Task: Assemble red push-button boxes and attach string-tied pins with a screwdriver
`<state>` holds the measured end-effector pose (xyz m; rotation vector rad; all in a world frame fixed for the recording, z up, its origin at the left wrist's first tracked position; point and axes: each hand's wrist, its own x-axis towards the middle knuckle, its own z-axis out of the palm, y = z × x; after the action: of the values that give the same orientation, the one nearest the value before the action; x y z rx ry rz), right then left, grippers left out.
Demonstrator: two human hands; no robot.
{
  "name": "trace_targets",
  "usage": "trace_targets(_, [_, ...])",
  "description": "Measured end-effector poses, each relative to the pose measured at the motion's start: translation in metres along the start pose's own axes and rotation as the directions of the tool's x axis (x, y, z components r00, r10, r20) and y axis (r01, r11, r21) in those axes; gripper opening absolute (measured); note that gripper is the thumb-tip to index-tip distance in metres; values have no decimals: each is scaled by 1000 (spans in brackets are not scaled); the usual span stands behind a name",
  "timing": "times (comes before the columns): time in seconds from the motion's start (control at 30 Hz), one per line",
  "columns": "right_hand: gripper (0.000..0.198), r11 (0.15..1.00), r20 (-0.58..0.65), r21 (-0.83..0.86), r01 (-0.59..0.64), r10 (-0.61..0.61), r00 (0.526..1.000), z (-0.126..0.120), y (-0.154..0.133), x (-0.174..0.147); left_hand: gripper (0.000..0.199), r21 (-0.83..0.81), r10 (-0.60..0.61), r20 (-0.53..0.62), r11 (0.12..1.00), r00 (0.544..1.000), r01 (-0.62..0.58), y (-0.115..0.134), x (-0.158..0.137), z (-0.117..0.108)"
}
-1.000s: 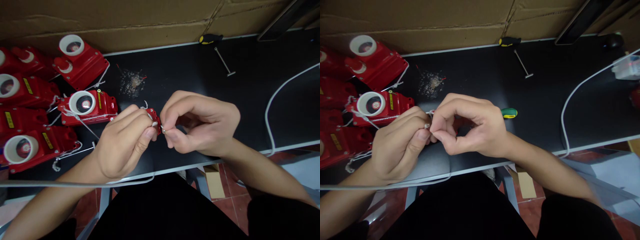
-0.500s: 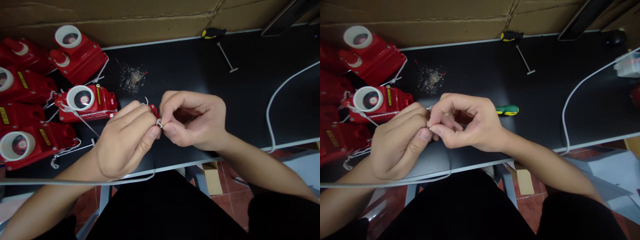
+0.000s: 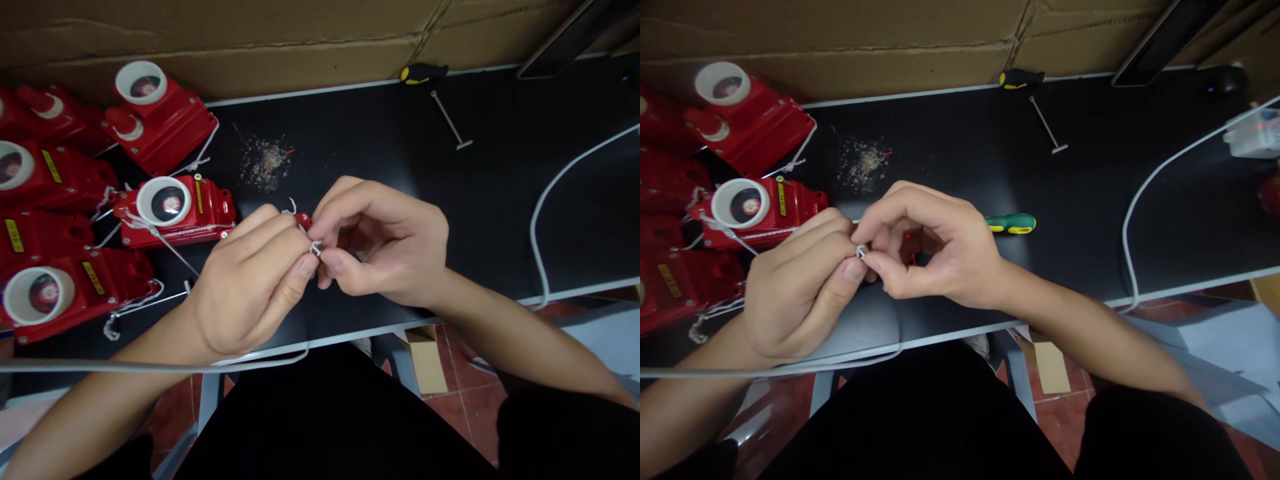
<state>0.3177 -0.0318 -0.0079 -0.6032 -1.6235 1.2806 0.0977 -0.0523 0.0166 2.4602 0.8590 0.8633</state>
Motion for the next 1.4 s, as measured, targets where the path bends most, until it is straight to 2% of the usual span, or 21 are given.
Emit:
trace_targets(0.07, [11,998,-3,-49,35,-35,999,0,-1,0,23,9,-3,5,1000,1000,3,0,0,0])
trace_targets(0.23, [9,964,-27,-132,232,-238,971,1,3,0,24,62,13,-13,998,1000,-12,0,-2,2])
trace_targets(0.47, [10,877,-10,-322,357,-380,925,-1,10,-1,28,170,66,-64,984,996,-54,0,-3,5])
trace_targets(0.67, [15,835,22,-388,390,-415,910,0,9,-3,26,291,115,-117,954,987,-76,1,-6,11])
trace_targets(0.8, [20,831,29,-395,391,-414,910,0,4,-3,18,279,128,-169,957,977,-77,2,-11,15])
trace_targets(0.93, [16,787,60,-462,408,-431,900,-2,0,-2,12,263,100,-178,963,979,-51,-1,-14,15])
trace_targets(1.13, [16,772,102,-496,397,-402,910,-6,-4,-2,10,333,155,-94,936,983,-116,-9,-13,7])
trace_targets(1.4, [14,721,170,-560,409,-382,908,-10,-7,-4,25,374,234,79,894,969,-246,-9,-4,-3])
